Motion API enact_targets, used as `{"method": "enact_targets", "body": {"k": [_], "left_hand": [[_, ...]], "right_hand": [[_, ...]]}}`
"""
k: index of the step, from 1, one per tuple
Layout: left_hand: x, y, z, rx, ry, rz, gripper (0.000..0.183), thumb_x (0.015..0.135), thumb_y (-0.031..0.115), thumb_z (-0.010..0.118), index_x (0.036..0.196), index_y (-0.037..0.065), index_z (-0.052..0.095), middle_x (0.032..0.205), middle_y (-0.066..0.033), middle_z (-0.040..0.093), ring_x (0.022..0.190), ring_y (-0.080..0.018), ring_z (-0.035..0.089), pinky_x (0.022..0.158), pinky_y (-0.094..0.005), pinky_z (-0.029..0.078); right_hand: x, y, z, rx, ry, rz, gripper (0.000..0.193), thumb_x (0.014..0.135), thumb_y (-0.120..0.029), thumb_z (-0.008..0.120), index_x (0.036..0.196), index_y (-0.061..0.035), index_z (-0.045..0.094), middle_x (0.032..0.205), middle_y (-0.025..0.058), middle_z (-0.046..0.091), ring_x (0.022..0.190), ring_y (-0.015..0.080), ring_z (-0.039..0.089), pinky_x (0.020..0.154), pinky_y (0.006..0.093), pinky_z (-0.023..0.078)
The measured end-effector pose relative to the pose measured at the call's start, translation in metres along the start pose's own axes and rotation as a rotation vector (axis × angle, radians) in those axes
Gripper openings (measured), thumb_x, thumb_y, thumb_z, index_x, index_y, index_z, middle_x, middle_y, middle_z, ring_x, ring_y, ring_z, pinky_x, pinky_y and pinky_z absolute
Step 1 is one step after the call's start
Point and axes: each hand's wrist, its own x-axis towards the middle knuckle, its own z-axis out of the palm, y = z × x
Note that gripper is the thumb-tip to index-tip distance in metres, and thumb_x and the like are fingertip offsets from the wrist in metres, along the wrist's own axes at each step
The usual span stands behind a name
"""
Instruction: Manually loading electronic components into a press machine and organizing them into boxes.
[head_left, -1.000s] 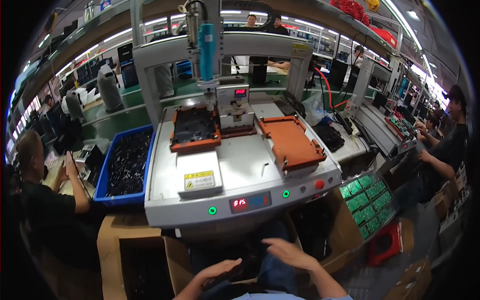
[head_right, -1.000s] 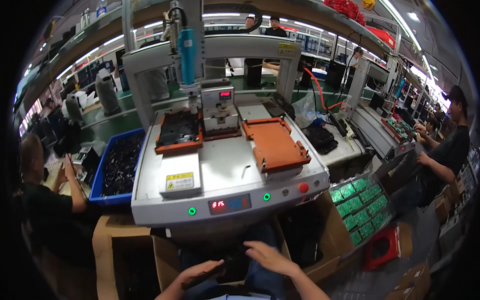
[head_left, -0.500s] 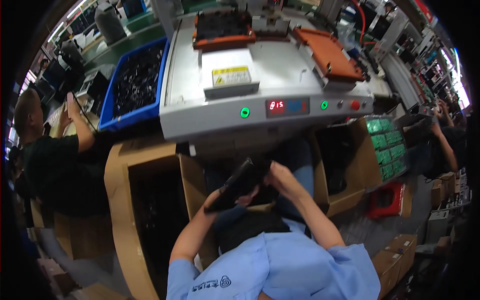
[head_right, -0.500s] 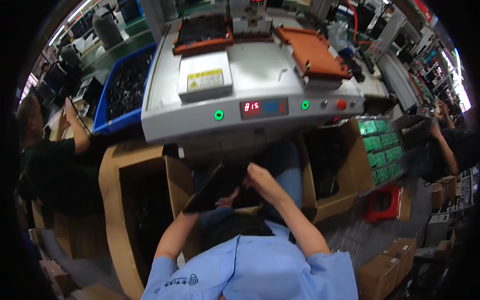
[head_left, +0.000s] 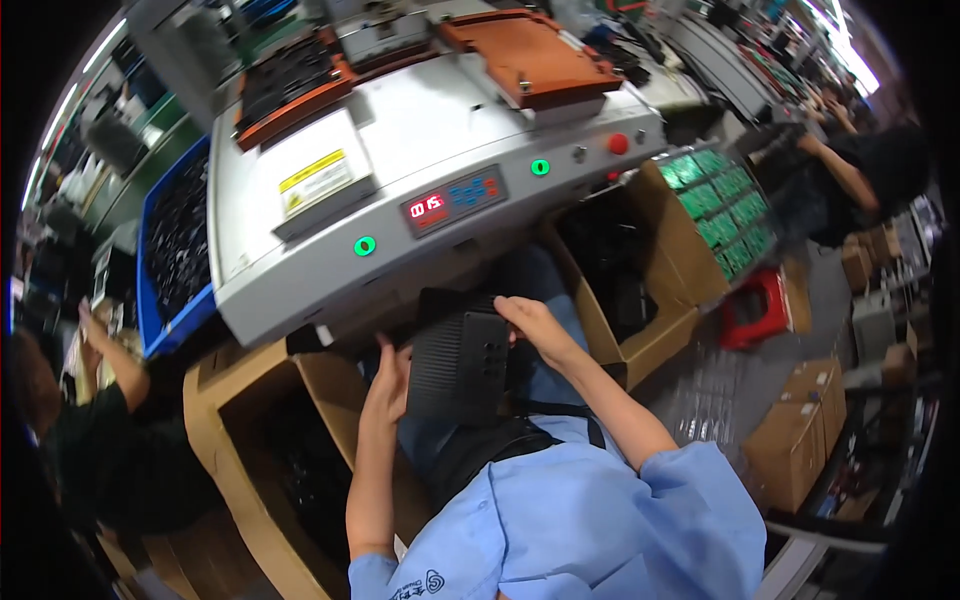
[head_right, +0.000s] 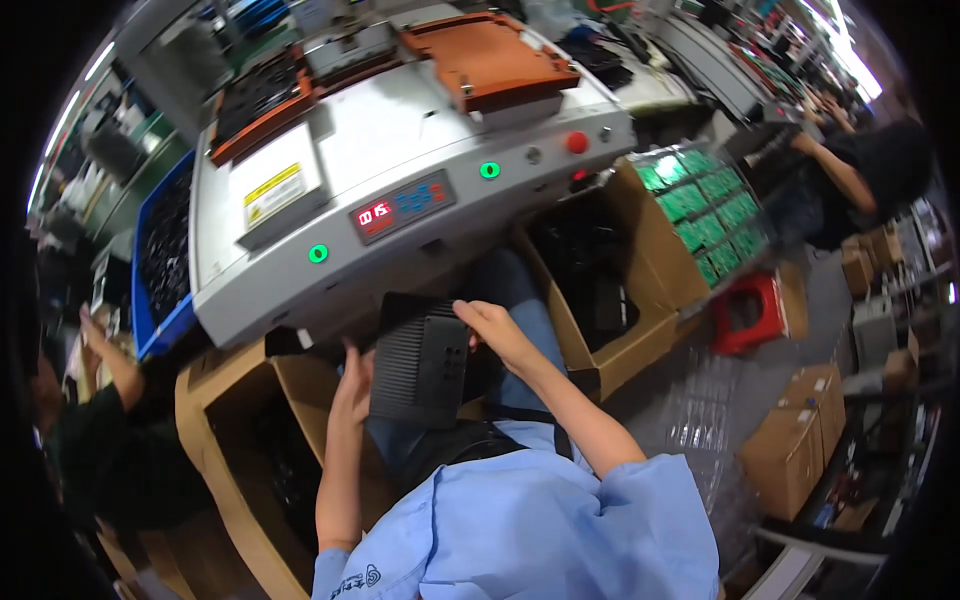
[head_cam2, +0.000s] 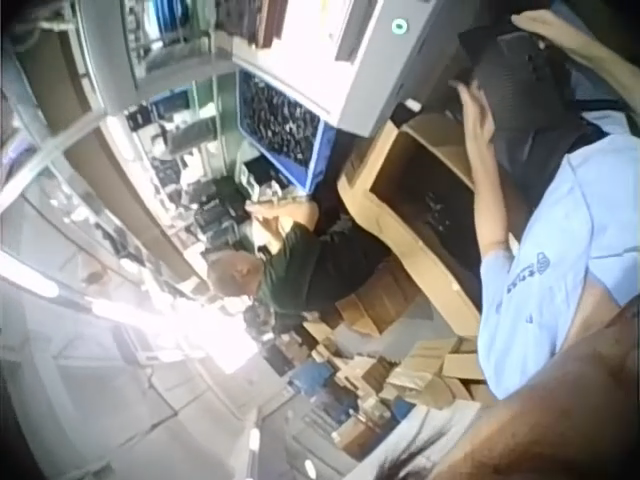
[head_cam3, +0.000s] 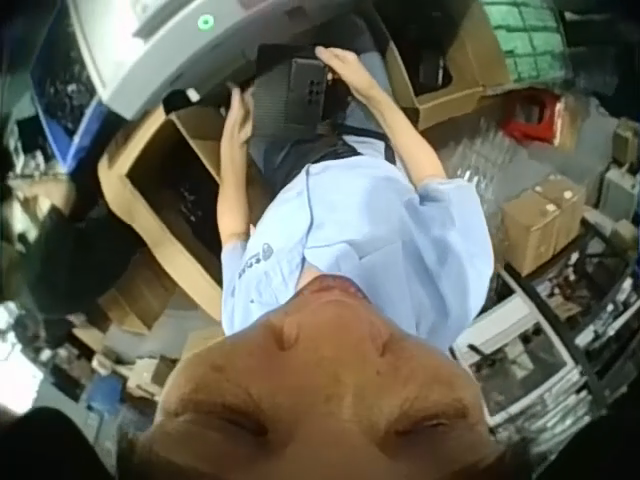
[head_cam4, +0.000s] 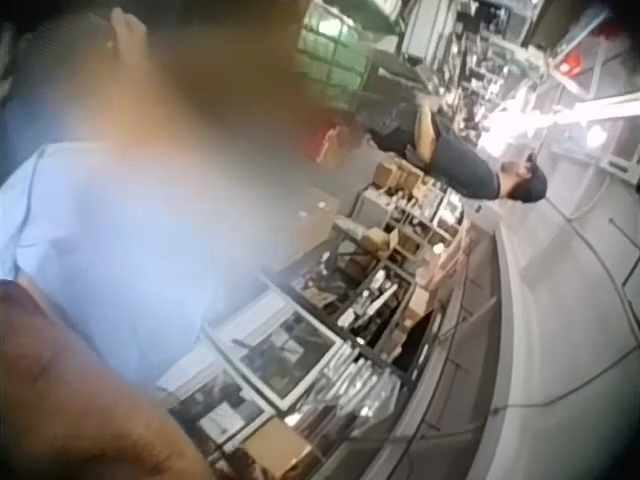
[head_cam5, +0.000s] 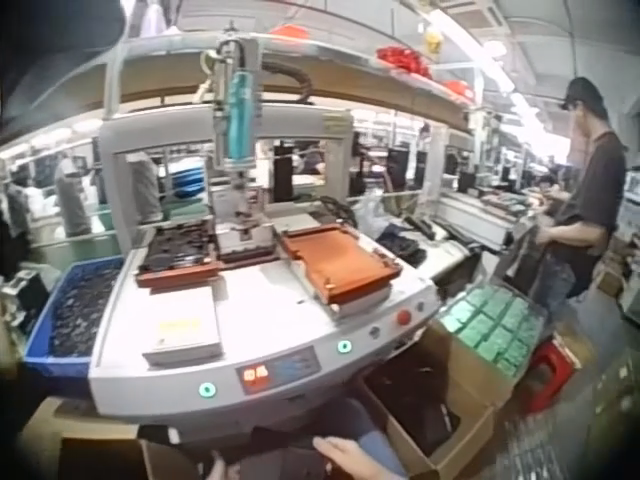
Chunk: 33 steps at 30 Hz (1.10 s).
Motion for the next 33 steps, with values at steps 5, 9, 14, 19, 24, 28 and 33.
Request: {"method": "enact_targets", "body": {"k": [5, 9, 14, 19, 24, 28, 33], "left_hand": [[0.007, -0.019, 0.014, 0.353, 0.313, 0.070, 0.055, 0.084, 0.025, 0.067, 0.126, 0.000, 0.043, 0.110, -0.0112, 0.060, 0.099, -0.0212, 0.060, 0.086, -0.0335, 0.049], [0.007, -0.013, 0.005, 0.148, 0.429, 0.095, 0.057, 0.074, 0.011, 0.074, 0.122, 0.000, 0.046, 0.108, -0.0099, 0.060, 0.097, -0.0203, 0.060, 0.085, -0.0335, 0.050], [0.010, -0.009, 0.000, -0.010, 0.484, 0.215, 0.039, 0.077, 0.003, 0.069, 0.113, 0.004, 0.054, 0.103, -0.0094, 0.062, 0.095, -0.0231, 0.062, 0.080, -0.0358, 0.053], [0.012, -0.016, -0.007, -0.010, 0.502, 0.210, 0.038, 0.077, 0.000, 0.067, 0.113, 0.005, 0.057, 0.105, -0.0087, 0.062, 0.096, -0.0218, 0.060, 0.084, -0.0325, 0.051], [0.013, -0.014, -0.007, -0.023, 0.514, 0.200, 0.038, 0.076, 0.000, 0.067, 0.112, 0.004, 0.056, 0.104, -0.0092, 0.062, 0.096, -0.0215, 0.060, 0.084, -0.0328, 0.051], [0.013, -0.013, -0.004, -0.016, 0.504, 0.210, 0.038, 0.076, 0.000, 0.067, 0.112, 0.003, 0.055, 0.104, -0.0099, 0.062, 0.096, -0.0216, 0.061, 0.084, -0.0329, 0.051], [0.015, -0.015, -0.009, -0.015, 0.509, 0.228, 0.041, 0.075, 0.001, 0.069, 0.113, 0.004, 0.053, 0.105, -0.0099, 0.061, 0.097, -0.0239, 0.060, 0.085, -0.0367, 0.050]], "right_hand": [[0.006, -0.010, -0.021, -0.149, 0.009, 0.004, 0.030, 0.092, -0.032, 0.055, 0.088, -0.0025, 0.060, 0.075, 0.0031, 0.060, 0.071, 0.0104, 0.059, 0.064, 0.0229, 0.048], [0.022, -0.044, -0.115, -0.874, 0.641, -0.399, 0.022, 0.082, -0.017, 0.059, 0.097, -0.0027, 0.063, 0.081, 0.0129, 0.066, 0.076, 0.0215, 0.066, 0.068, 0.0318, 0.051], [0.041, -0.054, -0.210, -1.354, 0.765, 0.027, 0.023, 0.080, -0.026, 0.061, 0.093, -0.0069, 0.064, 0.090, 0.0166, 0.066, 0.088, 0.0338, 0.063, 0.075, 0.0426, 0.049], [0.066, -0.015, -0.226, -1.603, 0.672, 0.117, 0.032, 0.079, -0.032, 0.064, 0.098, -0.0077, 0.055, 0.092, 0.0187, 0.064, 0.091, 0.0402, 0.059, 0.074, 0.0484, 0.047], [0.062, -0.019, -0.223, -1.388, 0.726, -0.019, 0.028, 0.080, -0.027, 0.065, 0.094, -0.0057, 0.055, 0.090, 0.0188, 0.064, 0.088, 0.0388, 0.060, 0.074, 0.0461, 0.047], [0.057, -0.029, -0.215, -1.185, 0.782, -0.064, 0.026, 0.080, -0.025, 0.066, 0.092, -0.0038, 0.055, 0.085, 0.0189, 0.064, 0.084, 0.0382, 0.061, 0.070, 0.0433, 0.048], [0.048, -0.036, -0.215, -1.153, 0.852, -0.247, 0.021, 0.081, -0.018, 0.065, 0.091, -0.0020, 0.055, 0.082, 0.0187, 0.064, 0.080, 0.0360, 0.063, 0.069, 0.0404, 0.049]]}}
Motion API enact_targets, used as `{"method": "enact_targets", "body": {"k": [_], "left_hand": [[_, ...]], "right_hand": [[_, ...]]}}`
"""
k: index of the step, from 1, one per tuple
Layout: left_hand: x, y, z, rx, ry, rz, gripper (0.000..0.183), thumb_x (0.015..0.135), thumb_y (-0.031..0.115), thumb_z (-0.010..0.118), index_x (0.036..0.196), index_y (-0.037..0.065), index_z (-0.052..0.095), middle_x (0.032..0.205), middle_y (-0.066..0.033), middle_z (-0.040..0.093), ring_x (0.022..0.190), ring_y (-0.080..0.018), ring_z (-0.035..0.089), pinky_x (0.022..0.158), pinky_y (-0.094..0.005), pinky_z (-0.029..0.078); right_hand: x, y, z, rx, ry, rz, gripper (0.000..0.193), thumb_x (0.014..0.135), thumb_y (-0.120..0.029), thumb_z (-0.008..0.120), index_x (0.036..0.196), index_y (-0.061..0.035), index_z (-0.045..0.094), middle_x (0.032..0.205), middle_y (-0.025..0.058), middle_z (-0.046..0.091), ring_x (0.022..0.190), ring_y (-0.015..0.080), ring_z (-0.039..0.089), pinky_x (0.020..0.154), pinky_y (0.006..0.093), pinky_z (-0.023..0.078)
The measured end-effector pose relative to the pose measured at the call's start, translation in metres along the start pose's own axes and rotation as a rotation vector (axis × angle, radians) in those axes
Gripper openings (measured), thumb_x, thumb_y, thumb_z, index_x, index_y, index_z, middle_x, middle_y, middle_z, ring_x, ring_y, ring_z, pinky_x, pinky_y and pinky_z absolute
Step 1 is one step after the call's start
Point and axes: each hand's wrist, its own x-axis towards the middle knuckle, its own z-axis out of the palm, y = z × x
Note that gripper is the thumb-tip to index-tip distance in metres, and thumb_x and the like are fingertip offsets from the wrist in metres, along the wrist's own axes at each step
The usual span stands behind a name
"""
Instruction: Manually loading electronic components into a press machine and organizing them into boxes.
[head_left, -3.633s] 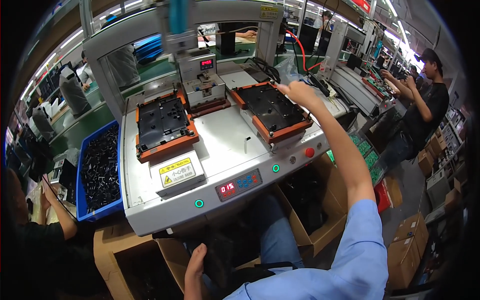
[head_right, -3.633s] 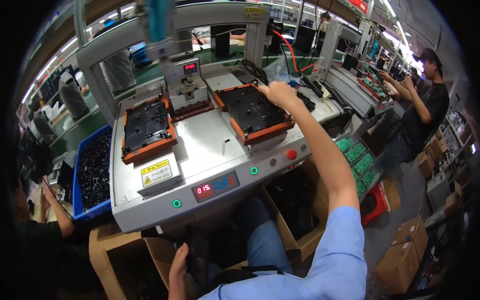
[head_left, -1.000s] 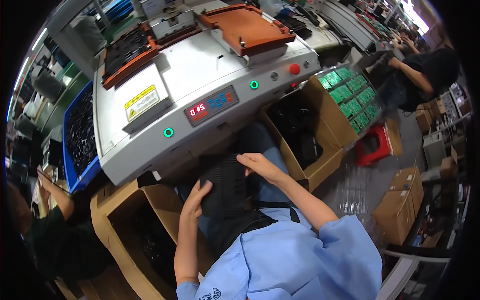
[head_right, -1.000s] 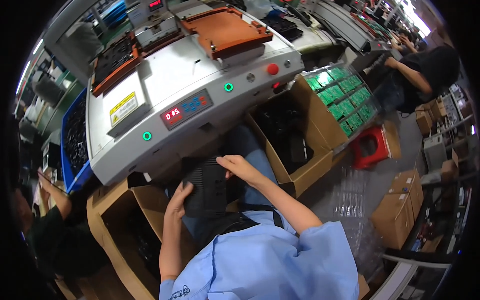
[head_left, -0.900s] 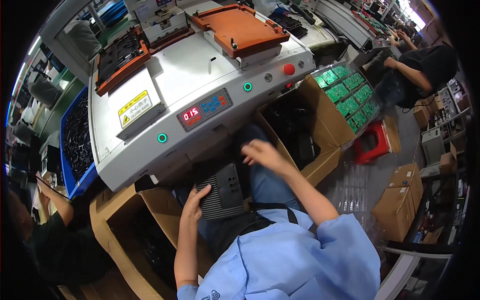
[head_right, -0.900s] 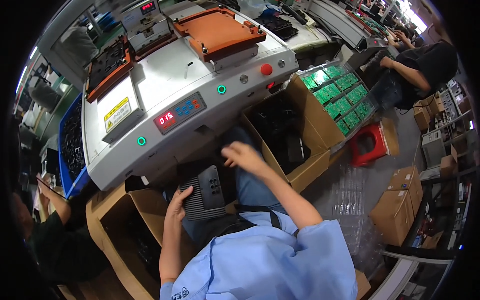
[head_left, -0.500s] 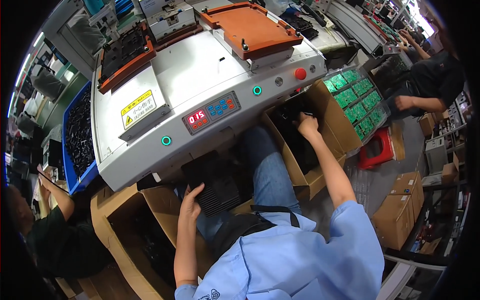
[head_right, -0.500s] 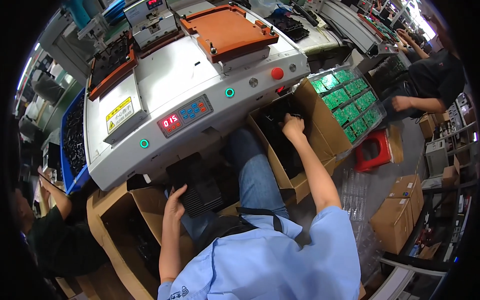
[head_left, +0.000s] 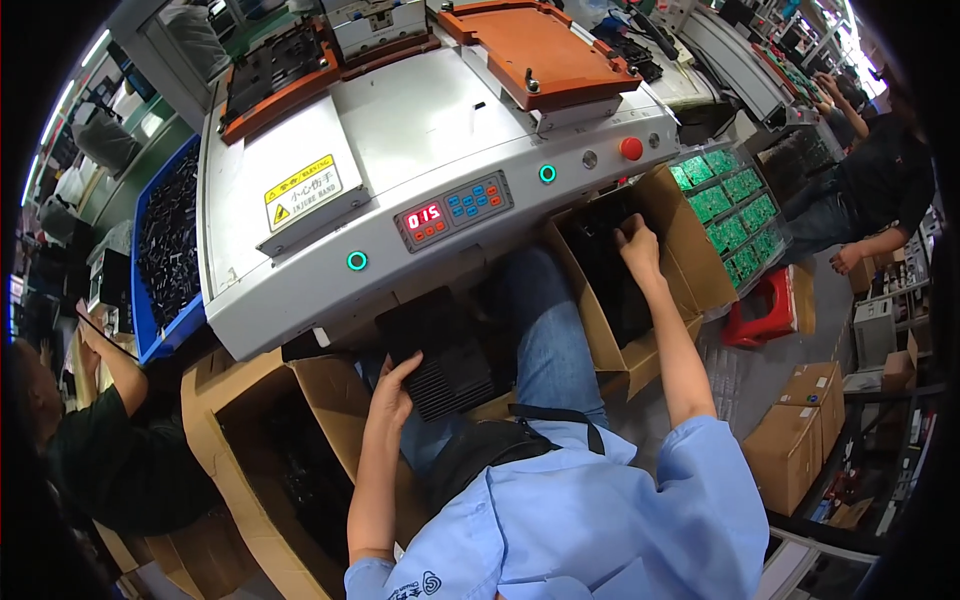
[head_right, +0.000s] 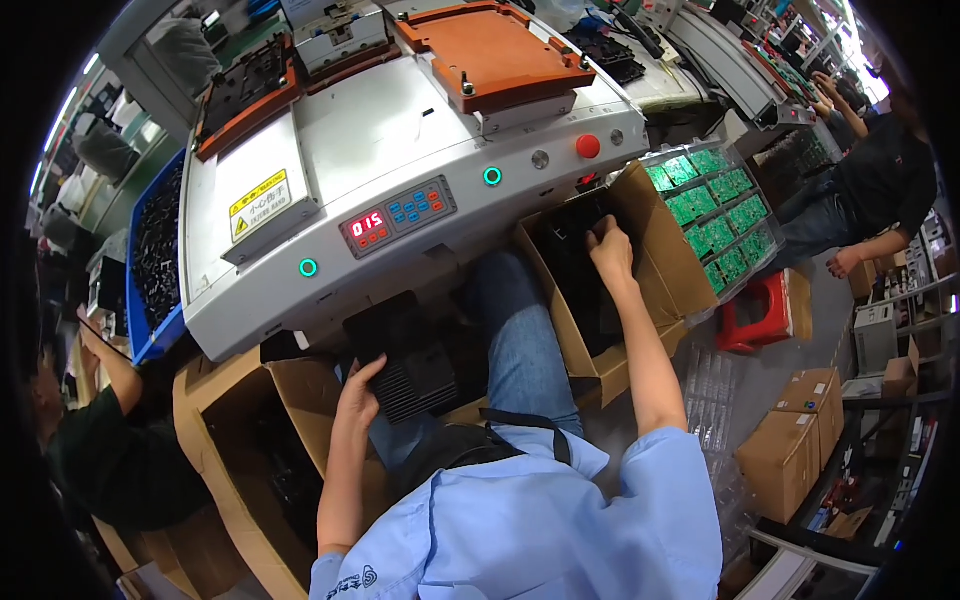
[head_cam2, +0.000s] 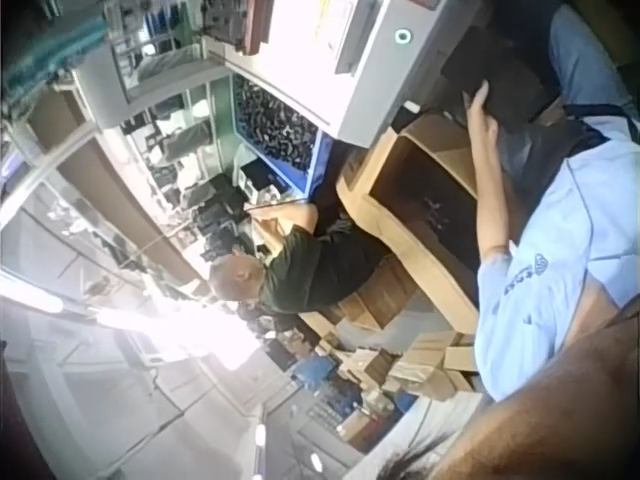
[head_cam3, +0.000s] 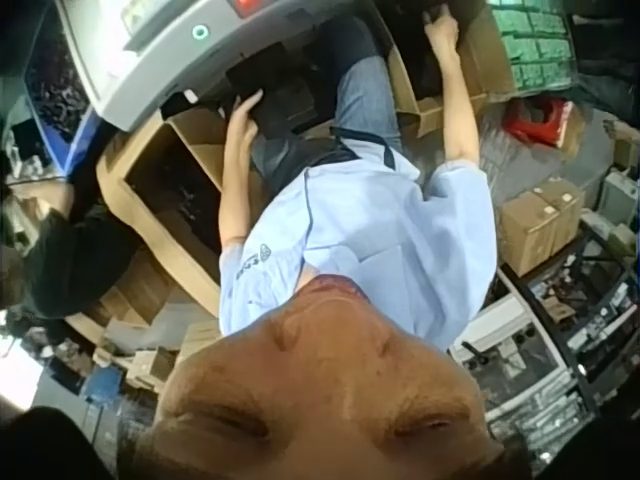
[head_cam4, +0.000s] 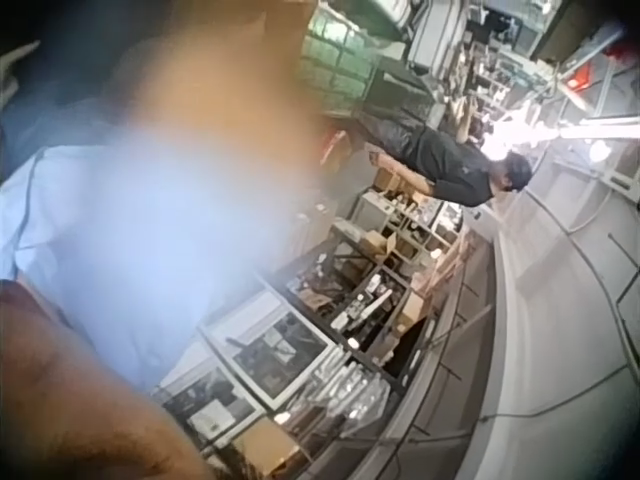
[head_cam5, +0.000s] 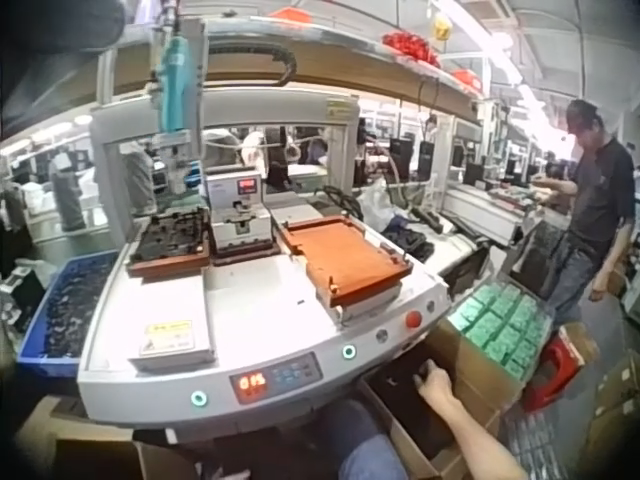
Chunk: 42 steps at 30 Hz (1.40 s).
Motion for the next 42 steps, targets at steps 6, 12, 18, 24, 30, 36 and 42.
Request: {"method": "enact_targets", "body": {"k": [6, 12, 18, 24, 30, 36, 42], "left_hand": [[-0.014, 0.005, 0.012, 0.070, -0.052, 0.053, 0.058, 0.074, 0.001, 0.070, 0.125, 0.002, 0.043, 0.116, -0.0111, 0.055, 0.107, -0.0235, 0.055, 0.092, -0.0352, 0.045], [-0.021, 0.008, 0.024, 0.183, -0.133, 0.060, 0.065, 0.073, 0.004, 0.072, 0.129, 0.001, 0.038, 0.119, -0.0112, 0.052, 0.111, -0.0221, 0.051, 0.096, -0.0333, 0.041], [-0.021, 0.004, 0.022, 0.236, -0.199, 0.066, 0.061, 0.074, 0.006, 0.072, 0.127, 0.001, 0.041, 0.116, -0.0094, 0.054, 0.108, -0.0194, 0.052, 0.095, -0.0320, 0.041], [-0.021, 0.003, 0.022, 0.233, -0.177, 0.077, 0.059, 0.076, 0.005, 0.071, 0.126, 0.002, 0.041, 0.115, -0.0088, 0.055, 0.106, -0.0195, 0.054, 0.093, -0.0329, 0.043], [-0.021, 0.005, 0.024, 0.251, -0.187, 0.080, 0.063, 0.075, 0.008, 0.072, 0.128, 0.001, 0.040, 0.117, -0.0095, 0.053, 0.109, -0.0205, 0.052, 0.095, -0.0321, 0.040], [-0.019, 0.001, 0.023, 0.276, -0.174, 0.077, 0.062, 0.075, 0.008, 0.072, 0.128, 0.001, 0.040, 0.117, -0.0096, 0.053, 0.109, -0.0203, 0.051, 0.095, -0.0319, 0.040], [-0.017, -0.004, 0.023, 0.253, -0.186, 0.077, 0.059, 0.077, 0.005, 0.069, 0.128, 0.002, 0.040, 0.119, -0.0097, 0.053, 0.110, -0.0205, 0.052, 0.094, -0.0336, 0.043]], "right_hand": [[-0.038, -0.089, -0.046, 0.360, -0.023, -0.146, 0.017, 0.087, -0.011, 0.058, 0.098, 0.0011, 0.060, 0.083, 0.0133, 0.066, 0.073, 0.0206, 0.064, 0.068, 0.0318, 0.050], [-0.124, -0.170, -0.009, 0.489, -0.432, -0.527, 0.017, 0.084, -0.010, 0.062, 0.096, 0.0013, 0.061, 0.085, 0.0157, 0.064, 0.075, 0.0256, 0.063, 0.067, 0.0327, 0.049], [-0.144, -0.185, 0.035, 0.434, -0.497, -0.498, 0.015, 0.083, -0.011, 0.061, 0.089, 0.0015, 0.055, 0.081, 0.0181, 0.061, 0.077, 0.0343, 0.060, 0.067, 0.0373, 0.048], [-0.151, -0.186, 0.039, 0.361, -0.500, -0.553, 0.013, 0.085, -0.011, 0.057, 0.087, 0.0009, 0.051, 0.083, 0.0190, 0.061, 0.081, 0.0372, 0.059, 0.069, 0.0426, 0.048], [-0.154, -0.187, 0.045, 0.338, -0.462, -0.562, 0.012, 0.086, -0.010, 0.056, 0.087, 0.0011, 0.052, 0.082, 0.0190, 0.061, 0.080, 0.0367, 0.060, 0.069, 0.0425, 0.048], [-0.155, -0.184, 0.054, 0.283, -0.452, -0.556, 0.011, 0.085, -0.009, 0.056, 0.088, 0.0008, 0.053, 0.082, 0.0191, 0.061, 0.080, 0.0363, 0.060, 0.069, 0.0423, 0.049], [-0.158, -0.181, 0.049, 0.317, -0.436, -0.544, 0.010, 0.085, -0.008, 0.056, 0.088, 0.0004, 0.053, 0.082, 0.0190, 0.061, 0.081, 0.0361, 0.060, 0.069, 0.0422, 0.049]]}}
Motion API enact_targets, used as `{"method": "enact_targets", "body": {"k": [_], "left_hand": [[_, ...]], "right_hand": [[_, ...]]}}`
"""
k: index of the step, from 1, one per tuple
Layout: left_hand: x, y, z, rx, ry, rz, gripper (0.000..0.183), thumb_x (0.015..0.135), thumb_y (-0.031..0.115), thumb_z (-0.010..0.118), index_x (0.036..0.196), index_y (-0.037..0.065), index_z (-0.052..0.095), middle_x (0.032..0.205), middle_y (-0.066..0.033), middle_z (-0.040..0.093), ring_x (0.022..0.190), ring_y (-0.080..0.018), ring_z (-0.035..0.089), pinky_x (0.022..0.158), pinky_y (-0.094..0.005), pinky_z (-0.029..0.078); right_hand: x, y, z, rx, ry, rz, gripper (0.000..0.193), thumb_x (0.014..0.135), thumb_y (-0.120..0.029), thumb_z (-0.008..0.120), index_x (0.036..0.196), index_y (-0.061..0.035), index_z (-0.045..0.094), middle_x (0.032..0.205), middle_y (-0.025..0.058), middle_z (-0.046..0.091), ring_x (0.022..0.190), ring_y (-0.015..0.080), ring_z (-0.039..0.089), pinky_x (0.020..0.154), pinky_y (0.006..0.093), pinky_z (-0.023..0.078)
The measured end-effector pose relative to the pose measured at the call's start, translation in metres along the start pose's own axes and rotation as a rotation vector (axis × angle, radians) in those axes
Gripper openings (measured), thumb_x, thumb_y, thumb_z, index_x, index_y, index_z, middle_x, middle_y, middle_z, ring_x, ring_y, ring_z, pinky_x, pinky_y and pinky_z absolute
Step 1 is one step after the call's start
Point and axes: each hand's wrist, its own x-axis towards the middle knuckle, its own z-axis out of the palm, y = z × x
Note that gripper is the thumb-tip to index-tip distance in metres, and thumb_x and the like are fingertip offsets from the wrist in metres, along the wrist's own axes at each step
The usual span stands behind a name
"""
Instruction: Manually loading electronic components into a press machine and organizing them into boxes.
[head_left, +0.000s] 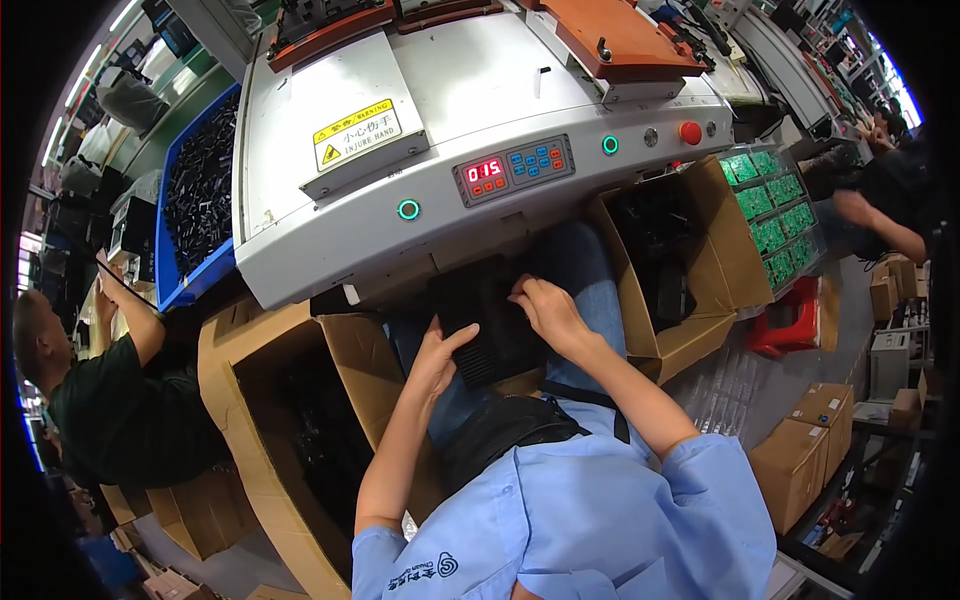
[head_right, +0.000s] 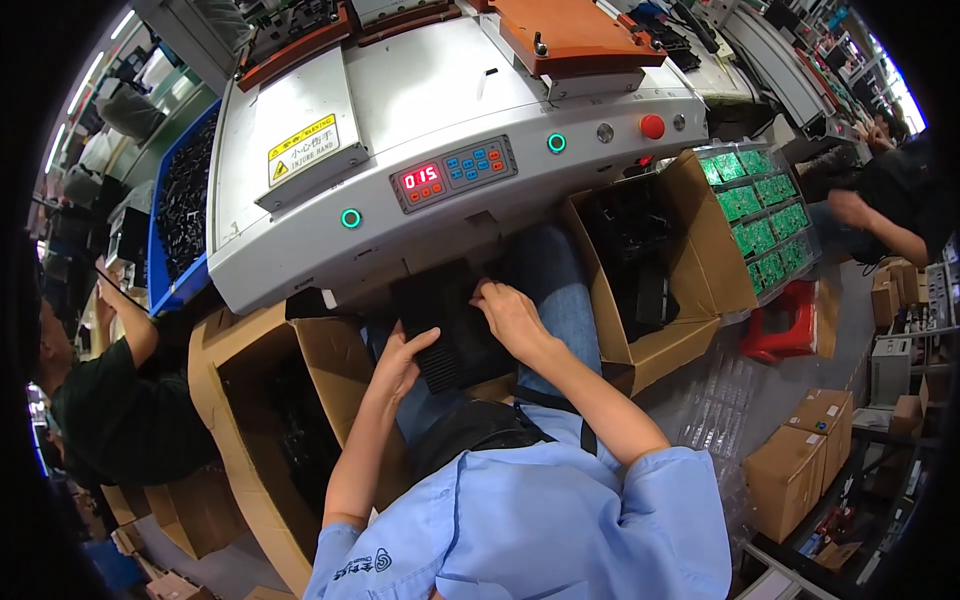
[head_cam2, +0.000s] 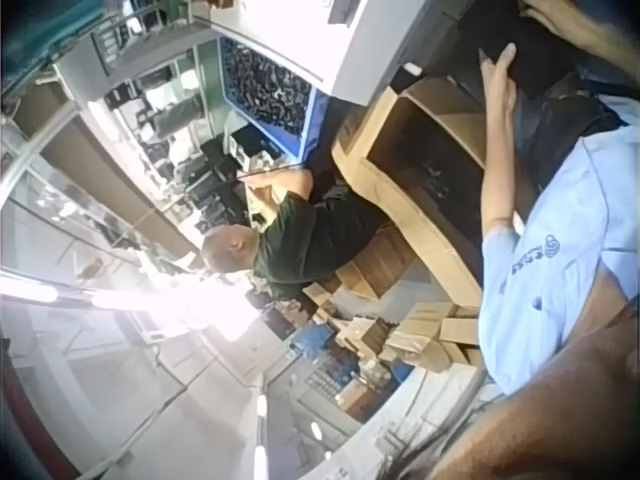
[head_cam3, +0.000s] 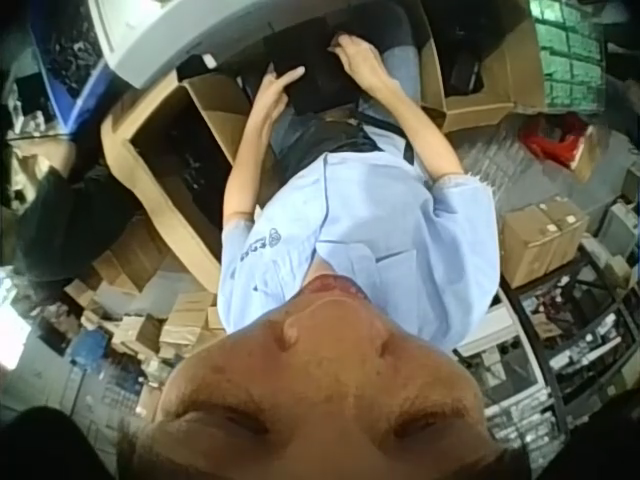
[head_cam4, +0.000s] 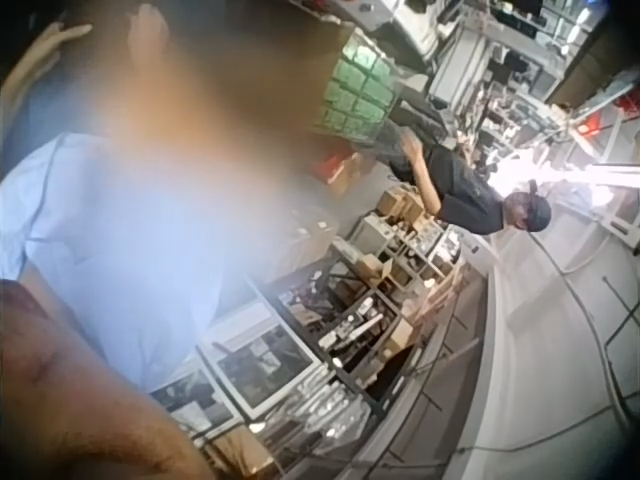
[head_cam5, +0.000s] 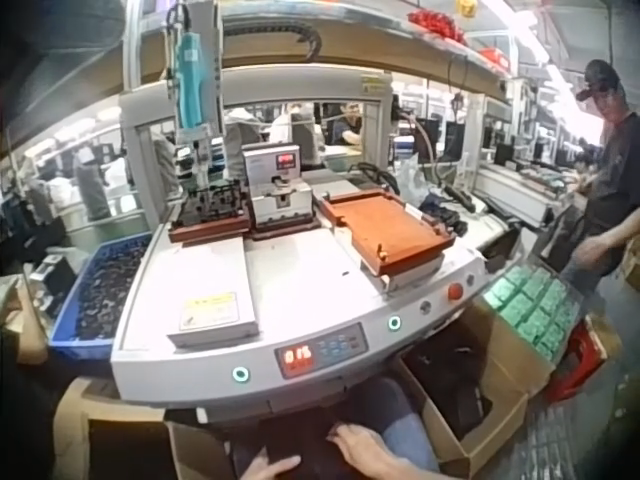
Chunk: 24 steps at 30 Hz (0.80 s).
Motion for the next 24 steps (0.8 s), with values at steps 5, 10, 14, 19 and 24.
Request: {"method": "enact_targets", "body": {"k": [5, 10, 14, 19, 24], "left_hand": [[-0.002, 0.001, 0.002, -0.027, 0.011, -0.016, 0.058, 0.078, 0.005, 0.068, 0.128, 0.002, 0.040, 0.120, -0.0099, 0.052, 0.110, -0.0206, 0.052, 0.095, -0.0330, 0.042], [-0.001, -0.001, 0.000, 0.001, -0.006, 0.001, 0.058, 0.078, 0.006, 0.068, 0.128, 0.001, 0.039, 0.121, -0.0104, 0.052, 0.111, -0.0208, 0.052, 0.095, -0.0328, 0.042], [-0.001, -0.002, 0.005, -0.007, -0.017, 0.008, 0.062, 0.077, 0.008, 0.070, 0.129, -0.001, 0.038, 0.122, -0.0120, 0.051, 0.111, -0.0218, 0.051, 0.097, -0.0323, 0.039], [0.000, -0.004, 0.000, -0.089, -0.011, -0.012, 0.059, 0.077, 0.004, 0.068, 0.128, 0.001, 0.038, 0.121, -0.0116, 0.053, 0.112, -0.0229, 0.052, 0.097, -0.0335, 0.040], [0.000, -0.011, -0.002, -0.100, -0.031, -0.045, 0.057, 0.078, 0.002, 0.066, 0.128, 0.001, 0.039, 0.119, -0.0118, 0.054, 0.110, -0.0231, 0.053, 0.096, -0.0335, 0.042]], "right_hand": [[0.000, -0.001, -0.001, 0.038, 0.004, 0.022, 0.010, 0.084, -0.008, 0.057, 0.088, 0.0009, 0.053, 0.083, 0.0191, 0.060, 0.081, 0.0363, 0.059, 0.069, 0.0420, 0.049], [-0.003, 0.000, 0.003, 0.014, -0.033, 0.046, 0.011, 0.084, -0.008, 0.058, 0.089, 0.0009, 0.053, 0.083, 0.0192, 0.061, 0.081, 0.0367, 0.059, 0.069, 0.0418, 0.049], [-0.005, 0.006, 0.006, 0.094, -0.018, 0.097, 0.016, 0.083, -0.012, 0.060, 0.089, 0.0011, 0.053, 0.081, 0.0190, 0.060, 0.080, 0.0379, 0.059, 0.069, 0.0429, 0.048], [-0.012, 0.026, 0.028, 0.458, 0.174, 0.405, 0.033, 0.081, -0.026, 0.067, 0.095, 0.0016, 0.057, 0.081, 0.0190, 0.060, 0.077, 0.0301, 0.062, 0.071, 0.0365, 0.048], [-0.033, 0.024, 0.038, 0.425, 0.120, 0.384, 0.030, 0.087, -0.027, 0.060, 0.093, 0.0015, 0.056, 0.075, 0.0161, 0.057, 0.069, 0.0248, 0.057, 0.064, 0.0353, 0.045]]}}
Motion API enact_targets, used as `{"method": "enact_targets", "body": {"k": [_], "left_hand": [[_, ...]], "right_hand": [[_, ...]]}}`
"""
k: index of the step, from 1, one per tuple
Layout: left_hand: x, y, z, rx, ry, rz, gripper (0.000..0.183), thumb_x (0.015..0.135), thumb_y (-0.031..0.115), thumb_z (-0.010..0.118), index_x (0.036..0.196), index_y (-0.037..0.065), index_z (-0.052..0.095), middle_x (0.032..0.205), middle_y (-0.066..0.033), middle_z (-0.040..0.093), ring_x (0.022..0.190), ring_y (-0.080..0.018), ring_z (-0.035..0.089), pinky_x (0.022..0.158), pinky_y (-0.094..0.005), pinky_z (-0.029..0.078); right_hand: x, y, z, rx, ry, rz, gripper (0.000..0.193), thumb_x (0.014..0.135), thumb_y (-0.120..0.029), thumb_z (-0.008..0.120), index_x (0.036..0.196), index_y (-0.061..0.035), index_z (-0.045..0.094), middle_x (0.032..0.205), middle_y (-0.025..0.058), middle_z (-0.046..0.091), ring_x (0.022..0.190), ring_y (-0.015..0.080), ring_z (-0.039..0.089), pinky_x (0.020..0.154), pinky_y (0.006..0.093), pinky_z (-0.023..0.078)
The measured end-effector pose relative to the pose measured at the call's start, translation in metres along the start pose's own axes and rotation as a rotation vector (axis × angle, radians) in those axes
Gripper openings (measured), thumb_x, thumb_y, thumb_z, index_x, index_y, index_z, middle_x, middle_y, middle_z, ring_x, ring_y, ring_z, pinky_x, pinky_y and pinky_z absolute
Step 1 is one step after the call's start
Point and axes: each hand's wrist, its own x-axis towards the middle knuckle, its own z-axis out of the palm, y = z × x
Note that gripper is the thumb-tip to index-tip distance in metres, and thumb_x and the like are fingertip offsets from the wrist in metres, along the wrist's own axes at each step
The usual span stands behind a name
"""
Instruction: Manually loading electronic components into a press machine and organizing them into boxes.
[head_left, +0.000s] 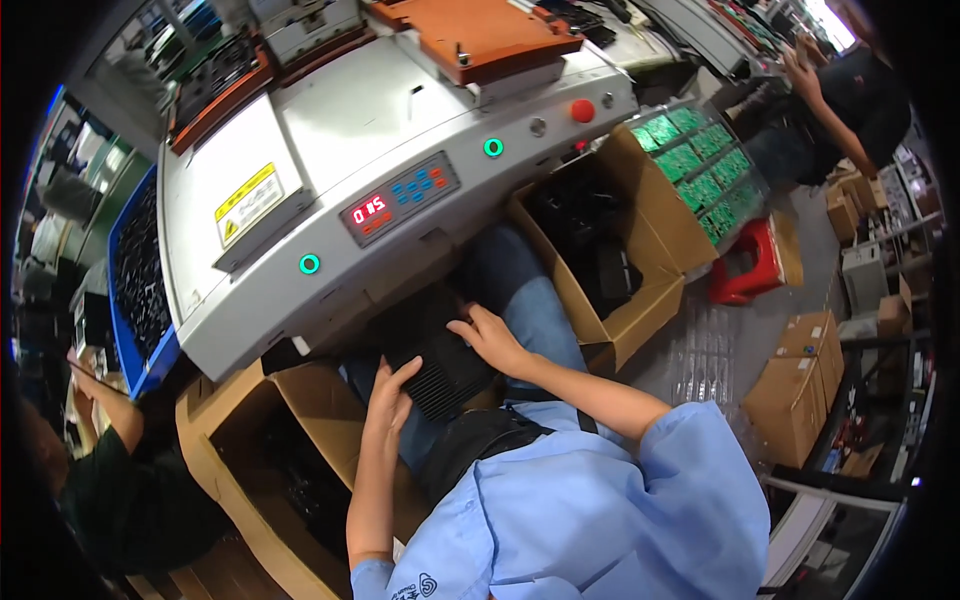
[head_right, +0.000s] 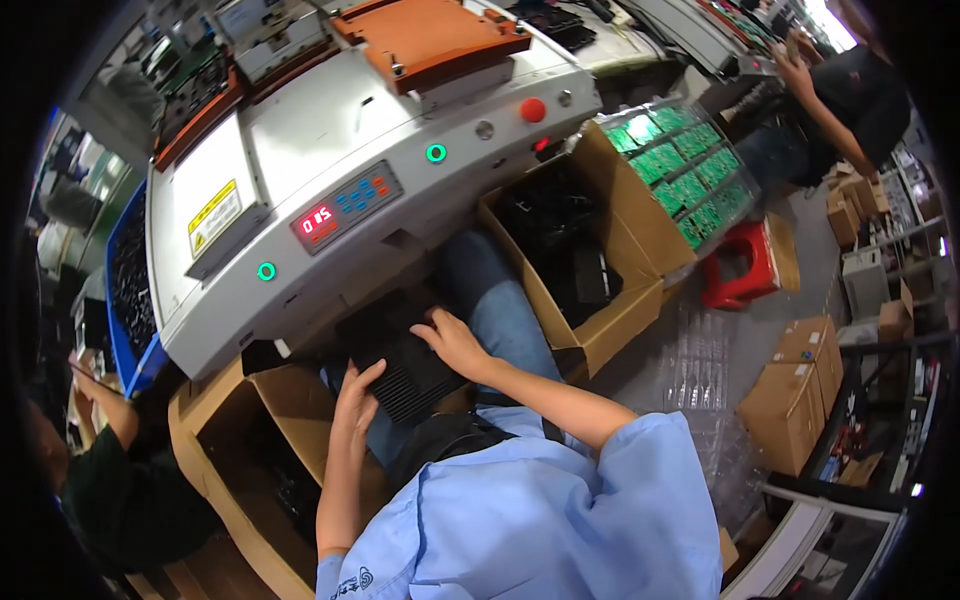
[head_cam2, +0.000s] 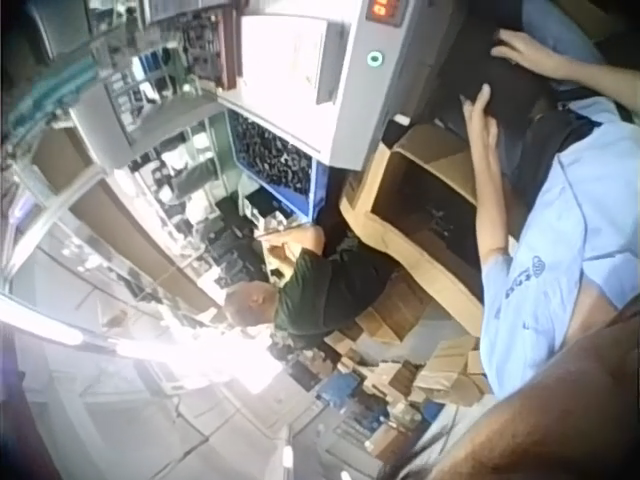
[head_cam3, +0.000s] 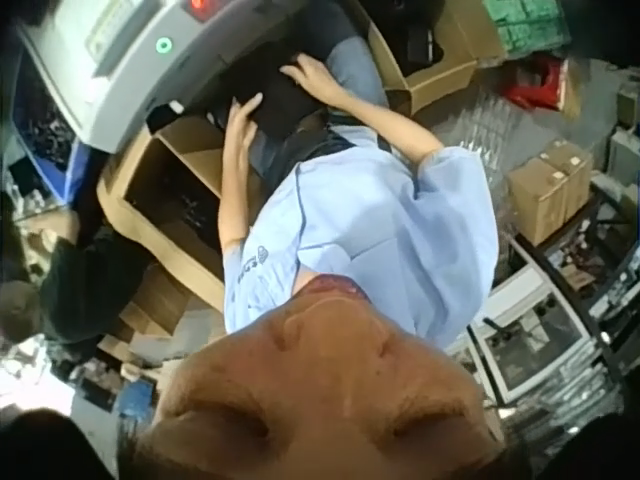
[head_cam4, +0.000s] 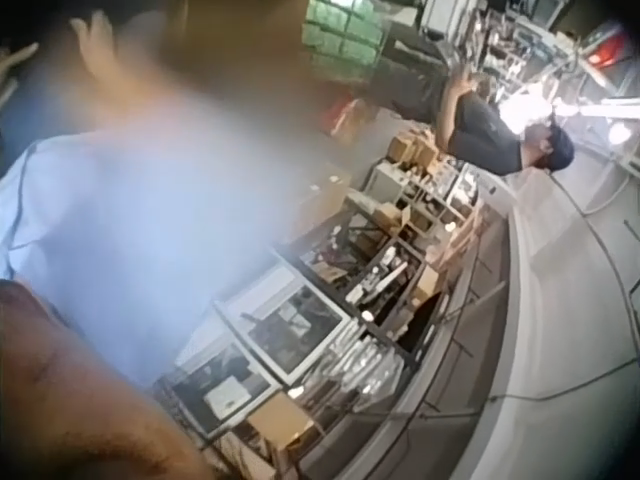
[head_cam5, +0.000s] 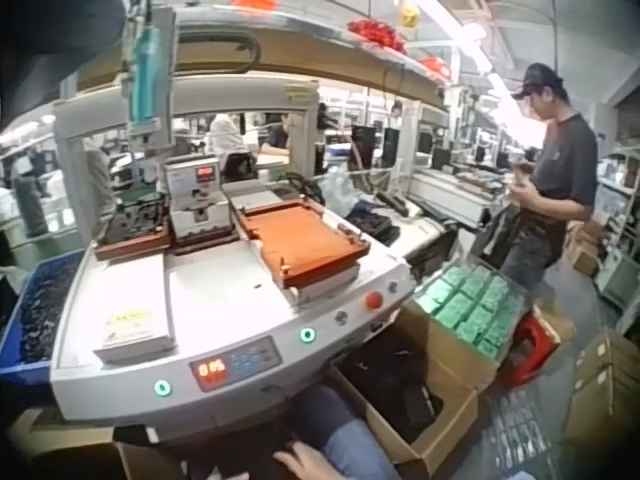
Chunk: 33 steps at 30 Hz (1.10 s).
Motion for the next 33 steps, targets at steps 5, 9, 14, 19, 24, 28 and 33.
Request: {"method": "enact_targets", "body": {"k": [5, 9, 14, 19, 24, 28, 33], "left_hand": [[-0.001, 0.006, 0.005, -0.006, 0.009, -0.004, 0.055, 0.078, 0.001, 0.065, 0.126, 0.001, 0.040, 0.115, -0.0111, 0.056, 0.106, -0.0223, 0.055, 0.092, -0.0327, 0.045], [0.001, 0.008, 0.001, -0.018, 0.045, -0.025, 0.053, 0.078, 0.001, 0.065, 0.125, 0.001, 0.041, 0.111, -0.0106, 0.057, 0.102, -0.0215, 0.057, 0.088, -0.0322, 0.047], [0.001, 0.008, 0.007, -0.035, 0.032, -0.009, 0.052, 0.078, 0.002, 0.065, 0.124, 0.002, 0.042, 0.111, -0.0105, 0.057, 0.101, -0.0213, 0.057, 0.089, -0.0323, 0.047], [-0.003, 0.008, 0.004, -0.044, 0.040, 0.013, 0.051, 0.078, 0.003, 0.066, 0.124, 0.002, 0.042, 0.111, -0.0104, 0.057, 0.102, -0.0208, 0.057, 0.091, -0.0327, 0.045], [-0.007, 0.015, 0.006, -0.071, 0.023, 0.017, 0.052, 0.078, 0.004, 0.066, 0.124, 0.002, 0.042, 0.111, -0.0101, 0.057, 0.103, -0.0202, 0.056, 0.091, -0.0325, 0.045], [-0.009, 0.019, 0.009, -0.090, -0.004, 0.005, 0.051, 0.079, 0.001, 0.064, 0.125, 0.003, 0.041, 0.111, -0.0107, 0.058, 0.103, -0.0215, 0.058, 0.091, -0.0339, 0.047], [-0.009, 0.019, 0.009, -0.103, -0.025, 0.002, 0.050, 0.079, 0.001, 0.063, 0.124, 0.003, 0.042, 0.111, -0.0102, 0.058, 0.101, -0.0207, 0.059, 0.092, -0.0345, 0.047]], "right_hand": [[0.013, -0.001, -0.068, -0.196, 0.196, -0.300, 0.022, 0.087, -0.022, 0.059, 0.086, -0.0006, 0.063, 0.078, 0.0136, 0.060, 0.071, 0.0228, 0.061, 0.063, 0.0319, 0.046], [0.016, 0.025, -0.175, -0.605, 0.593, 0.343, 0.032, 0.083, -0.035, 0.063, 0.079, -0.0028, 0.060, 0.079, 0.0139, 0.065, 0.077, 0.0273, 0.064, 0.068, 0.0399, 0.050], [0.024, 0.125, -0.215, -0.988, 0.323, 0.635, 0.066, 0.077, -0.043, 0.068, 0.123, -0.0046, 0.041, 0.123, 0.0207, 0.049, 0.109, 0.0401, 0.050, 0.085, 0.0501, 0.046], [0.037, 0.162, -0.216, -1.041, 0.102, 0.759, 0.077, 0.073, -0.035, 0.073, 0.129, -0.0023, 0.031, 0.128, 0.0263, 0.043, 0.112, 0.0455, 0.048, 0.089, 0.0515, 0.045], [0.019, 0.135, -0.229, -0.998, 0.263, 0.694, 0.038, 0.080, -0.023, 0.059, 0.111, -0.0028, 0.050, 0.099, 0.0267, 0.062, 0.096, 0.0422, 0.059, 0.083, 0.0502, 0.047], [-0.019, 0.011, -0.230, -0.956, 0.440, 0.503, 0.028, 0.083, -0.022, 0.053, 0.104, -0.0047, 0.055, 0.093, 0.0228, 0.063, 0.089, 0.0396, 0.060, 0.076, 0.0482, 0.046], [-0.024, -0.095, -0.147, -0.106, 0.108, 0.200, 0.020, 0.088, -0.022, 0.058, 0.095, -0.0034, 0.054, 0.078, 0.0001, 0.053, 0.073, 0.0067, 0.048, 0.064, 0.0235, 0.042]]}}
